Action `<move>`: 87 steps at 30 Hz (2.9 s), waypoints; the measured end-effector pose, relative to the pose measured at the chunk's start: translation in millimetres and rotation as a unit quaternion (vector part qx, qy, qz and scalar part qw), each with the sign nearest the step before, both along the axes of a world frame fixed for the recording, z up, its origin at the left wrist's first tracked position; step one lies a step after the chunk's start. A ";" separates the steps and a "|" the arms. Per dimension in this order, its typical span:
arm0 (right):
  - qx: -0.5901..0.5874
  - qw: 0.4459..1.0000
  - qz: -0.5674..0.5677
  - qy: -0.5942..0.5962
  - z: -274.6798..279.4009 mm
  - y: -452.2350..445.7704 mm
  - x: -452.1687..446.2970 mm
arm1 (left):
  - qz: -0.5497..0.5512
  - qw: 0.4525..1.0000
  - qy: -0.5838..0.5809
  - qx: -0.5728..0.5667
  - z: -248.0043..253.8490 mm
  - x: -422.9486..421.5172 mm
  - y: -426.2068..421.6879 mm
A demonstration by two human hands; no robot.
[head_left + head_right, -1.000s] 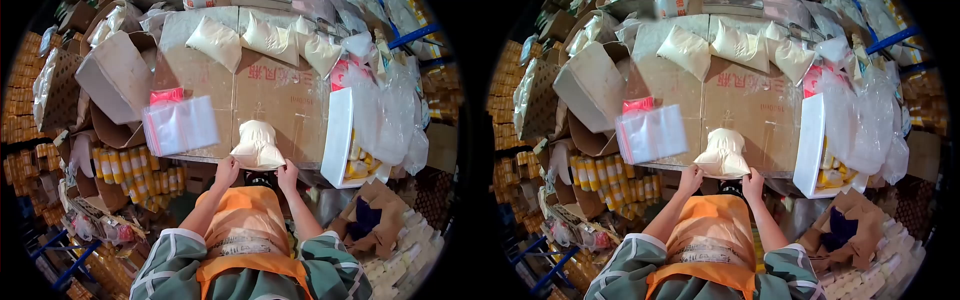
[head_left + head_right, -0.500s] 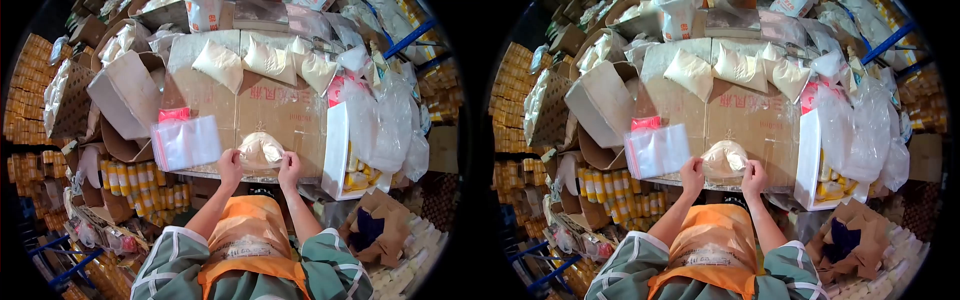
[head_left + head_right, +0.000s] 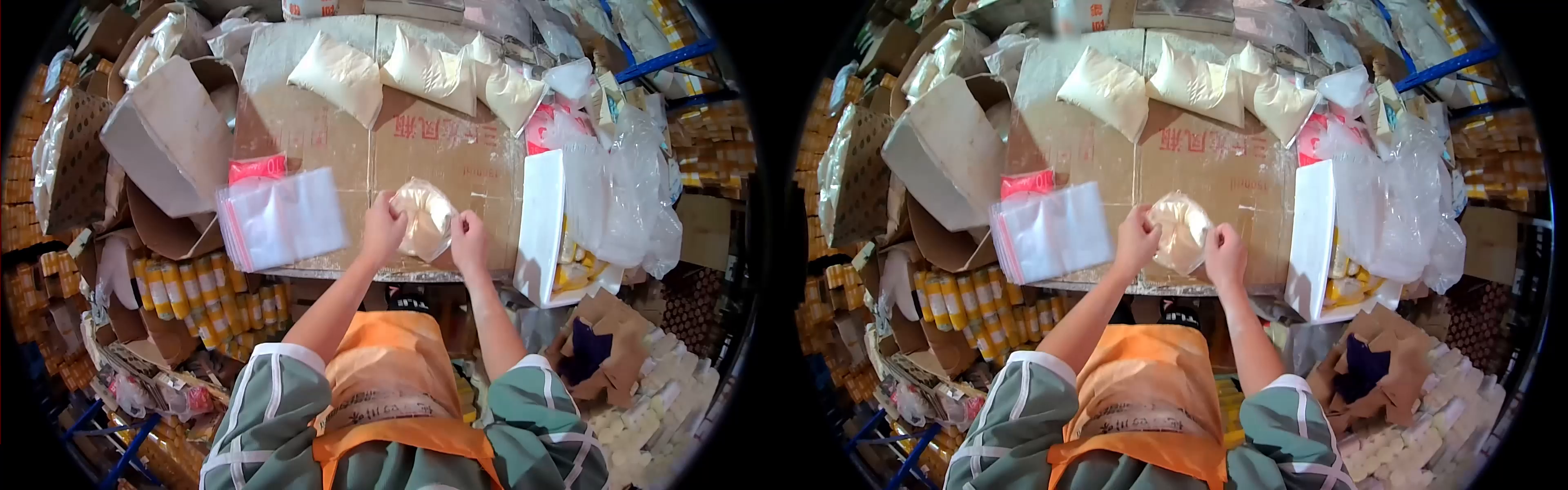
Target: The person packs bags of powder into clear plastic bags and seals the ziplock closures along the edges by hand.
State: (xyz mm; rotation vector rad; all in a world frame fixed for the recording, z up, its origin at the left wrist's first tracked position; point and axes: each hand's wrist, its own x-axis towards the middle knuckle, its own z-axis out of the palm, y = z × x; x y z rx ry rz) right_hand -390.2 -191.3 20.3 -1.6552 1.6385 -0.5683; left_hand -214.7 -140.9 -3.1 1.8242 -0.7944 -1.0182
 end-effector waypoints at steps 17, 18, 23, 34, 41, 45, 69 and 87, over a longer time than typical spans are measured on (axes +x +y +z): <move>0.046 0.962 0.066 0.261 31.1 20.1 -18.8 | -0.155 0.960 -0.218 0.079 2.8 49.8 19.0; -0.022 0.968 0.070 0.241 25.0 21.2 -12.1 | -0.151 0.959 -0.225 0.087 3.9 45.0 17.9; 0.057 0.947 0.201 0.243 40.8 -5.5 15.7 | -0.192 0.924 -0.300 0.139 -0.3 22.2 11.6; -0.085 0.907 0.382 0.152 41.1 27.8 -4.8 | -0.192 0.931 -0.310 0.030 7.7 25.7 12.4; 0.032 0.888 0.386 0.249 -14.7 25.6 35.7 | -0.155 0.932 -0.303 0.124 -30.9 -12.1 0.5; 0.083 0.863 0.448 0.219 40.7 15.8 32.8 | -0.175 0.963 -0.188 0.085 -24.5 9.0 17.7; -0.140 0.840 0.457 0.256 40.1 8.5 -17.1 | -0.540 0.759 -0.364 0.003 -3.6 134.7 12.1; -0.153 0.823 0.545 0.049 24.8 -10.3 -60.8 | -0.489 0.827 -0.266 -0.080 45.8 107.6 62.3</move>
